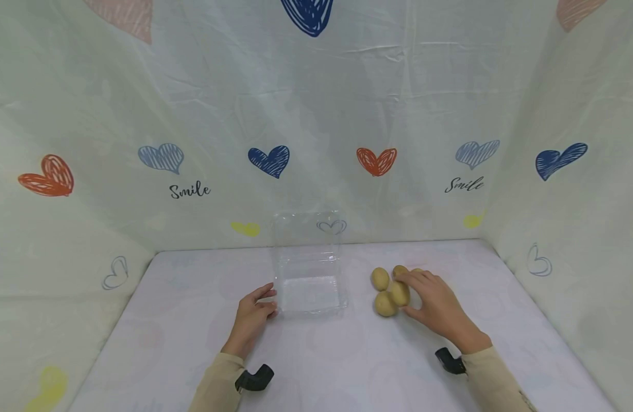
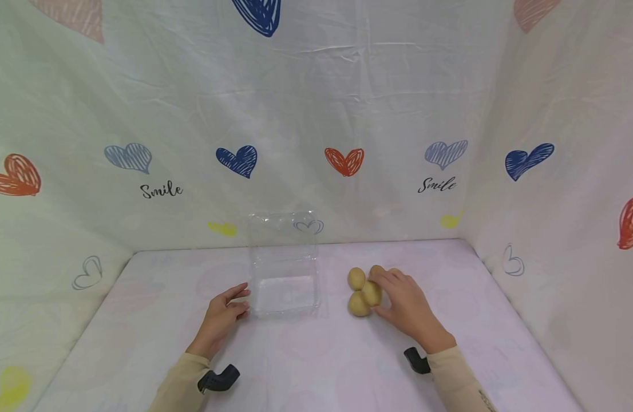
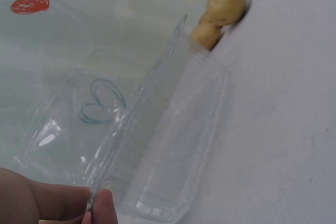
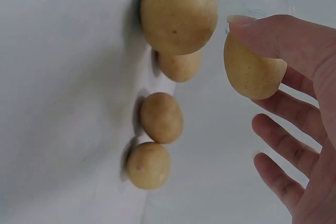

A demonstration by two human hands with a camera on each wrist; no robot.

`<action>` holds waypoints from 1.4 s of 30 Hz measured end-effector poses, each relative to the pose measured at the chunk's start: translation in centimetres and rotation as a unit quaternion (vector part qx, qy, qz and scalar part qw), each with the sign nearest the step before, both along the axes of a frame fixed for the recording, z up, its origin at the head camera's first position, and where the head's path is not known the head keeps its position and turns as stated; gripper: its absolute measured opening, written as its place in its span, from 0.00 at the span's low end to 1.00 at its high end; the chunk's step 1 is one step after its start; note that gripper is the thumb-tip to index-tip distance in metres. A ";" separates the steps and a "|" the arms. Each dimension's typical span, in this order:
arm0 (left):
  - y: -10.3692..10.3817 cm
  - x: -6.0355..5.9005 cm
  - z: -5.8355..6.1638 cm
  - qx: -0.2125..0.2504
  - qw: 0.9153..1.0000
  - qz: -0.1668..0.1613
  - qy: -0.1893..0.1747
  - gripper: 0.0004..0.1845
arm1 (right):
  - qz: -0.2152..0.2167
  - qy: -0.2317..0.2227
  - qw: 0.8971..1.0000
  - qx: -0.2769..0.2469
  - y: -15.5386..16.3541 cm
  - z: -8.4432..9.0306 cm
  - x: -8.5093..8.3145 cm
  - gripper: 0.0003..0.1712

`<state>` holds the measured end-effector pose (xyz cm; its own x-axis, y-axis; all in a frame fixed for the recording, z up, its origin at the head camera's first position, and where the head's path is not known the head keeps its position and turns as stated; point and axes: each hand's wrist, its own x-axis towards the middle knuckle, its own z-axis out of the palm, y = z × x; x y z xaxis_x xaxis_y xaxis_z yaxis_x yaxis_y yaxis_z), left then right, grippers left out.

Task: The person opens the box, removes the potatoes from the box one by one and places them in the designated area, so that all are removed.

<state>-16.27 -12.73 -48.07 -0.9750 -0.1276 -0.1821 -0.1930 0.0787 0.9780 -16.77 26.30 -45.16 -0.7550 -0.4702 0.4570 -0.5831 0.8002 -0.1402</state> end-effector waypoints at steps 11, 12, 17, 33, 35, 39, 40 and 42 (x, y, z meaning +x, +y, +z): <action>0.1 -0.1 0.1 -0.009 1.000 -0.003 -0.003 0.26 | -0.028 -0.015 0.999 0.006 1.4 -0.9 0.4 0.38; 0.1 -0.1 0.1 -0.008 1.000 -0.002 -0.003 0.26 | -0.030 -0.017 0.999 0.006 1.5 -1.0 0.5 0.38; 0.1 0.0 0.2 -0.006 1.000 -0.002 0.001 0.26 | -0.038 -0.032 0.999 0.010 1.7 -1.6 0.6 0.39; 0.1 0.2 0.1 -0.006 1.000 0.004 0.001 0.25 | -0.052 -0.068 0.996 0.006 1.6 -3.1 0.9 0.40; 0.1 0.2 0.1 -0.005 1.000 0.002 0.001 0.25 | -0.055 -0.070 0.996 0.007 1.5 -3.2 0.9 0.39; 0.1 0.2 0.2 -0.002 1.000 0.002 0.000 0.25 | -0.060 -0.077 0.995 0.016 1.5 -3.4 0.8 0.38; 0.1 0.1 0.2 -0.001 1.000 0.002 0.000 0.25 | -0.061 -0.077 0.995 0.018 1.5 -3.4 0.8 0.38; 0.1 0.1 0.2 0.000 1.000 0.002 -0.001 0.25 | -0.061 -0.076 0.995 0.021 1.6 -3.5 0.8 0.38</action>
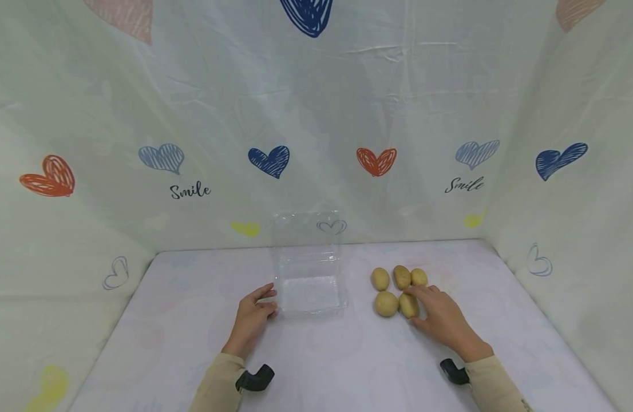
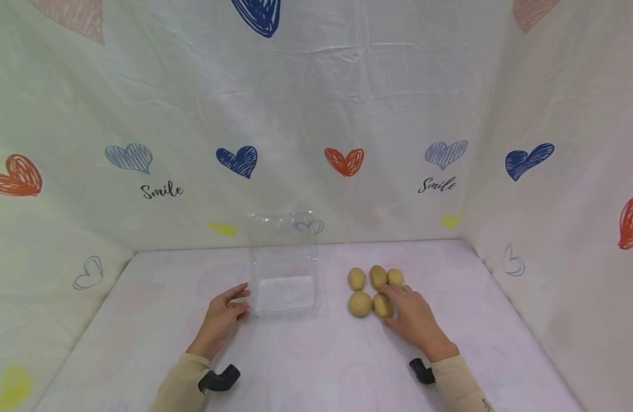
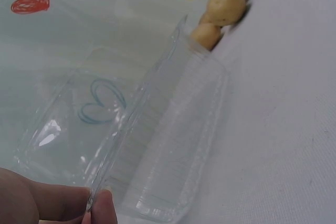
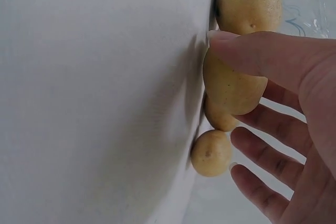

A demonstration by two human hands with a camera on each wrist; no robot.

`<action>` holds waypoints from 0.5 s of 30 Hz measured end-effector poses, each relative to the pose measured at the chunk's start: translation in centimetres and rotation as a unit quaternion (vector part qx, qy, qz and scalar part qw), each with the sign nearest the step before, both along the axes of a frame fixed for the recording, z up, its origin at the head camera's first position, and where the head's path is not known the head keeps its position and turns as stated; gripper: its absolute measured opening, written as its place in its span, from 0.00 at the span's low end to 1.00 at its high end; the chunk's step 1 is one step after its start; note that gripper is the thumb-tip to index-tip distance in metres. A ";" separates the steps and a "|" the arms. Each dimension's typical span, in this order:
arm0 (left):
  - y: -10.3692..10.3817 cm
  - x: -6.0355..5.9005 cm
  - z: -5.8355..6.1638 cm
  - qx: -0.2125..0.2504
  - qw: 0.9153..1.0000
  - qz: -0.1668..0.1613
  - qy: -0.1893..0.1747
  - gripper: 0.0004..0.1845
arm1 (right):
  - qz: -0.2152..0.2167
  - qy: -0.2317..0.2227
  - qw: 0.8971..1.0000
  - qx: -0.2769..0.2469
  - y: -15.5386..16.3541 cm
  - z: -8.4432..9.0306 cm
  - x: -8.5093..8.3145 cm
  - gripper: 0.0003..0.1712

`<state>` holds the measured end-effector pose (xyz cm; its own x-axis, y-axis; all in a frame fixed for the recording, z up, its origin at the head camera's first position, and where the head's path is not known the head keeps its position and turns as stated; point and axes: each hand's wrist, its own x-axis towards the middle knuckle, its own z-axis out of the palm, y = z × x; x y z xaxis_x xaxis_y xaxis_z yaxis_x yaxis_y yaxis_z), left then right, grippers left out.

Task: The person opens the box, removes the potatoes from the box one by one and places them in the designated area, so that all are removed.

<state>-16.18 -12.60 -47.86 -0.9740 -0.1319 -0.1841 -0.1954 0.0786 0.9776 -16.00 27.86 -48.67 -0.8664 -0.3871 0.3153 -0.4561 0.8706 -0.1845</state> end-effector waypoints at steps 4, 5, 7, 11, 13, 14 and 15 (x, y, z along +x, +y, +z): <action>0.0 0.0 0.1 0.000 1.000 -0.002 0.000 0.25 | 0.000 0.004 1.000 0.001 0.1 -0.2 -0.1 0.37; 0.1 0.0 0.0 -0.001 1.000 -0.003 0.000 0.25 | 0.000 0.004 1.000 0.002 0.1 -0.3 -0.1 0.37; 0.1 0.0 0.1 -0.001 1.000 -0.003 -0.001 0.25 | -0.002 0.003 1.000 0.004 0.2 -0.3 -0.1 0.37; 0.1 0.1 0.2 -0.003 1.000 -0.004 -0.002 0.25 | -0.004 -0.002 1.000 0.005 0.2 -0.4 -0.1 0.36; 0.1 0.1 0.2 -0.004 1.000 -0.004 -0.001 0.25 | -0.003 -0.002 1.000 0.004 0.2 -0.4 -0.1 0.36; 0.1 0.1 0.2 -0.005 1.000 -0.005 0.000 0.25 | -0.003 -0.002 1.000 0.003 0.2 -0.4 -0.1 0.36; 0.1 0.1 0.2 -0.005 1.000 -0.004 0.001 0.25 | -0.003 -0.002 1.000 0.002 0.2 -0.4 -0.1 0.36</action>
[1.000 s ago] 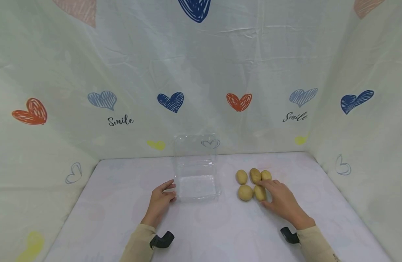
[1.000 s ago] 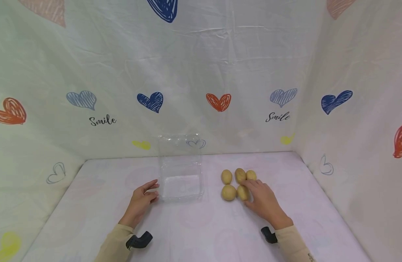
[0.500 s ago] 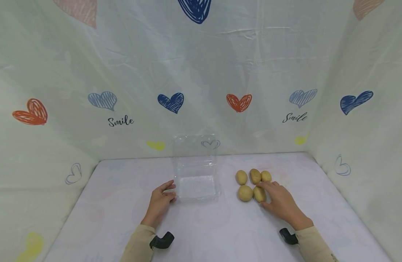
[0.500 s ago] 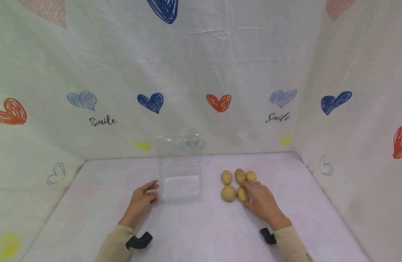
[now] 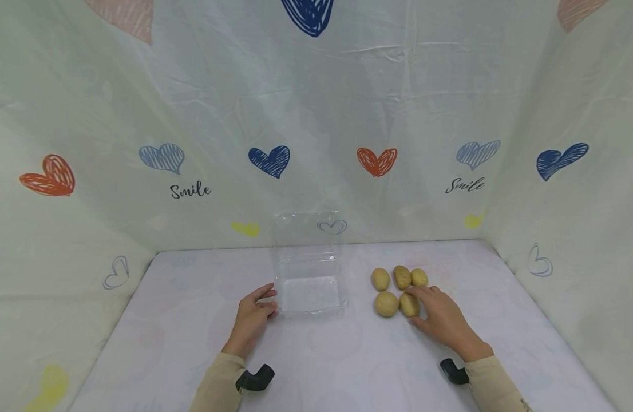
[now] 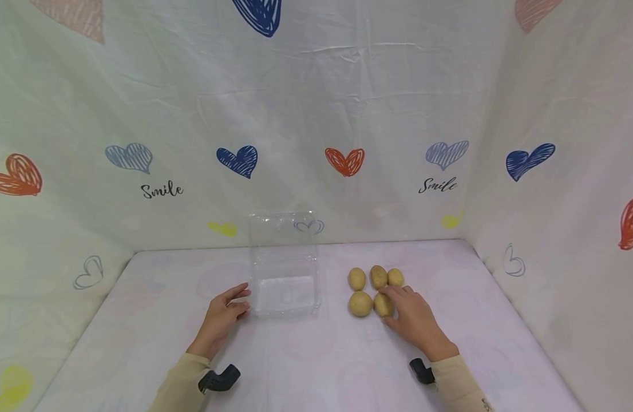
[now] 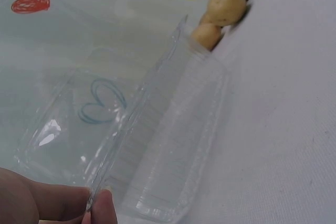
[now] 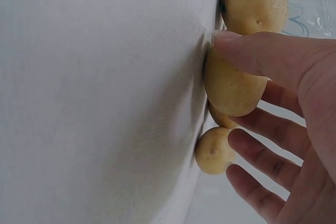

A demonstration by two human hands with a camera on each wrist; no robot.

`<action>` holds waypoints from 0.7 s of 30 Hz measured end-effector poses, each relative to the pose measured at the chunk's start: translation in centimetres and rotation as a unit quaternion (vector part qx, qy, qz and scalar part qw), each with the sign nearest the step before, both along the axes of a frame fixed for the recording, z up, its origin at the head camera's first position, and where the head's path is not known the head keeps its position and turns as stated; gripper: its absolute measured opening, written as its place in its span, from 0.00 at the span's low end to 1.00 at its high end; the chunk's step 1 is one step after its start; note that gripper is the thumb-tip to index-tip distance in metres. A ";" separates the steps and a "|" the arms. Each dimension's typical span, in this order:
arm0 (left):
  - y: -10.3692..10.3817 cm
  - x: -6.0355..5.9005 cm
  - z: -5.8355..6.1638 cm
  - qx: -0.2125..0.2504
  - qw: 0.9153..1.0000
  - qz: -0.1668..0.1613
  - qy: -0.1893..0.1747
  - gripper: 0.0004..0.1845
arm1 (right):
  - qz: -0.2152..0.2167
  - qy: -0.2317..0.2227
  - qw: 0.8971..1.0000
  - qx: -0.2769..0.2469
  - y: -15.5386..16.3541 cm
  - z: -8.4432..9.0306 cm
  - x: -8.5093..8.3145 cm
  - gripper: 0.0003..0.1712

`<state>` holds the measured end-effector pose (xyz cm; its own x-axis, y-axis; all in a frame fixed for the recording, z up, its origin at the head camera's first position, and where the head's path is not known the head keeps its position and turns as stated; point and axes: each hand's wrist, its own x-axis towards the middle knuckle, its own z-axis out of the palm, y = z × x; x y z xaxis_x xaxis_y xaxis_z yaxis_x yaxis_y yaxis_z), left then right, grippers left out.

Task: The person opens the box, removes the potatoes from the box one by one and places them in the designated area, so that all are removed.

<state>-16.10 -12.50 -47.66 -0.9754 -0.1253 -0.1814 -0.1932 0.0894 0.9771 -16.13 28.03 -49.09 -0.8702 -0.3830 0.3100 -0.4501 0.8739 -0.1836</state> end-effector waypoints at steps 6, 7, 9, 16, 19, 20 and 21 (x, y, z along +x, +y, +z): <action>-0.1 -0.1 -0.2 -0.003 1.000 0.003 -0.001 0.26 | 0.000 -0.006 1.000 -0.004 0.0 0.1 0.1 0.36; -0.1 -0.1 -0.2 -0.004 1.000 0.003 -0.002 0.26 | -0.001 -0.007 1.000 -0.004 0.0 0.1 0.1 0.36; -0.1 -0.2 -0.3 -0.003 1.000 0.003 -0.004 0.26 | -0.001 -0.008 1.000 -0.004 -0.1 0.1 0.1 0.36; -0.1 -0.1 -0.2 -0.007 1.000 0.000 0.000 0.25 | 0.002 -0.010 1.000 -0.007 -0.1 0.1 0.2 0.36; -0.1 0.0 -0.1 -0.007 1.000 0.002 0.000 0.25 | 0.001 -0.011 1.000 -0.007 -0.1 0.1 0.2 0.37; -0.1 0.1 -0.1 -0.006 1.000 0.003 0.000 0.25 | 0.000 -0.011 1.000 -0.007 -0.1 0.0 0.2 0.37; -0.1 0.1 -0.1 -0.007 1.000 0.002 0.001 0.25 | -0.001 -0.012 1.000 -0.007 -0.1 0.0 0.2 0.37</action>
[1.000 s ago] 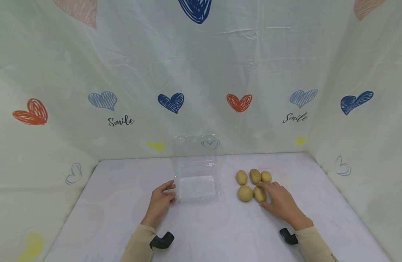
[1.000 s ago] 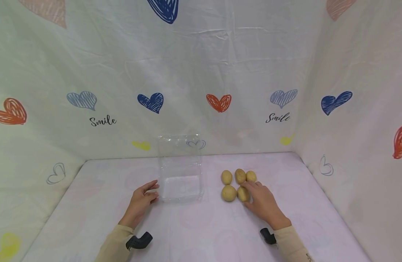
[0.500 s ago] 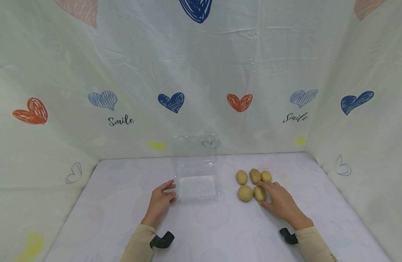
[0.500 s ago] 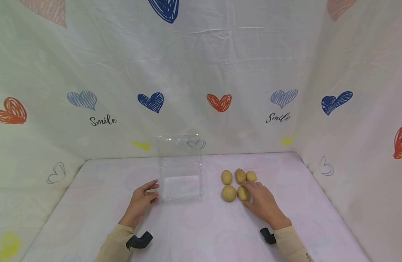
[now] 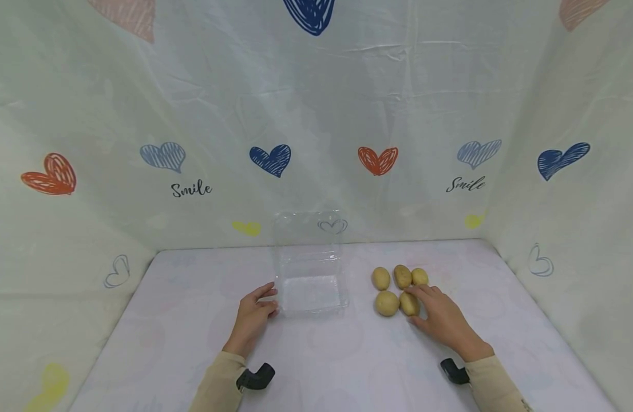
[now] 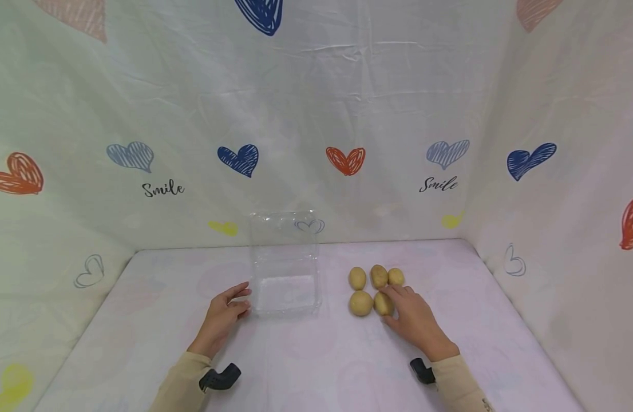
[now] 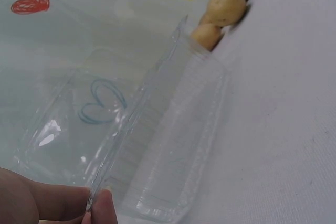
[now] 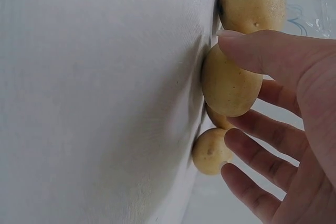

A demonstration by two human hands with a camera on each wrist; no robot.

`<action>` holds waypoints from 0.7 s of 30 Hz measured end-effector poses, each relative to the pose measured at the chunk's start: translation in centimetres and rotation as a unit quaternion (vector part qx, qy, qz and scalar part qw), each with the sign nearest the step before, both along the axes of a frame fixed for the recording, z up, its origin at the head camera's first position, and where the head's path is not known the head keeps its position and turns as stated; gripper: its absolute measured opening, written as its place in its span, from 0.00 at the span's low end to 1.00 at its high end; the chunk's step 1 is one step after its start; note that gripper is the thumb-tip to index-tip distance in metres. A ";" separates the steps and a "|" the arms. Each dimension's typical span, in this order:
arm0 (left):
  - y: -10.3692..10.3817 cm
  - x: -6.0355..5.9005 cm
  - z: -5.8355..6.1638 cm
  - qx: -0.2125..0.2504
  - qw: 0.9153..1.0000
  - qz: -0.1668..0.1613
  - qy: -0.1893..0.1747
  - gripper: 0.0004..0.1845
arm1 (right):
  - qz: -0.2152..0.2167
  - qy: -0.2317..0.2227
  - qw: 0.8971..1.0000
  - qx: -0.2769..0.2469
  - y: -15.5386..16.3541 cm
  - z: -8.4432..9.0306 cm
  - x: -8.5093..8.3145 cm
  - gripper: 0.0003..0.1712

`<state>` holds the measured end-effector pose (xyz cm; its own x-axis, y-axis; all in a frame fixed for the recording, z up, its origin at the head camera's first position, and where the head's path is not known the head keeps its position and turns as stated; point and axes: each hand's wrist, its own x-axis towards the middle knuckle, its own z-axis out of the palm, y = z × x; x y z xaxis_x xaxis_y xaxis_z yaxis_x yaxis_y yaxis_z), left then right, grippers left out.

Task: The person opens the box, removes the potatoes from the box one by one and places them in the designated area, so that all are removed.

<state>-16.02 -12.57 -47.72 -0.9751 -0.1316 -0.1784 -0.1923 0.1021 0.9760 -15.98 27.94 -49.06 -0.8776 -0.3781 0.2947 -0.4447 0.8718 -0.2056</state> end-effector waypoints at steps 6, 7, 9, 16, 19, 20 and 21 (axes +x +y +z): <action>0.0 -0.1 0.1 -0.004 1.000 -0.002 -0.004 0.26 | -0.005 -0.003 1.000 0.002 0.0 0.1 0.0 0.37; 0.0 -0.1 0.1 -0.003 1.000 0.000 -0.006 0.26 | -0.006 -0.003 1.000 0.003 0.0 0.1 0.1 0.37; 0.0 -0.1 0.1 -0.004 1.000 0.000 -0.007 0.26 | -0.007 -0.003 1.000 0.005 0.0 0.2 0.1 0.37; 0.0 -0.2 -0.1 -0.002 1.000 0.001 -0.009 0.25 | -0.002 0.010 1.000 -0.004 0.1 0.6 0.2 0.37; 0.0 -0.2 -0.1 0.001 1.000 0.000 -0.007 0.25 | -0.002 0.012 1.000 -0.005 0.2 0.8 0.3 0.36; 0.0 -0.2 -0.1 0.002 1.000 0.000 -0.007 0.25 | -0.002 0.012 1.000 -0.006 0.2 0.8 0.3 0.36; 0.0 -0.2 -0.1 0.003 1.000 -0.001 -0.006 0.25 | -0.003 0.012 1.000 -0.006 0.3 0.8 0.3 0.36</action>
<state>-16.19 -12.58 -47.81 -0.9732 -0.1285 -0.1907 -0.2036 0.0960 0.9743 -15.71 28.23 -48.22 -0.8728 -0.3689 0.3196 -0.4438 0.8723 -0.2050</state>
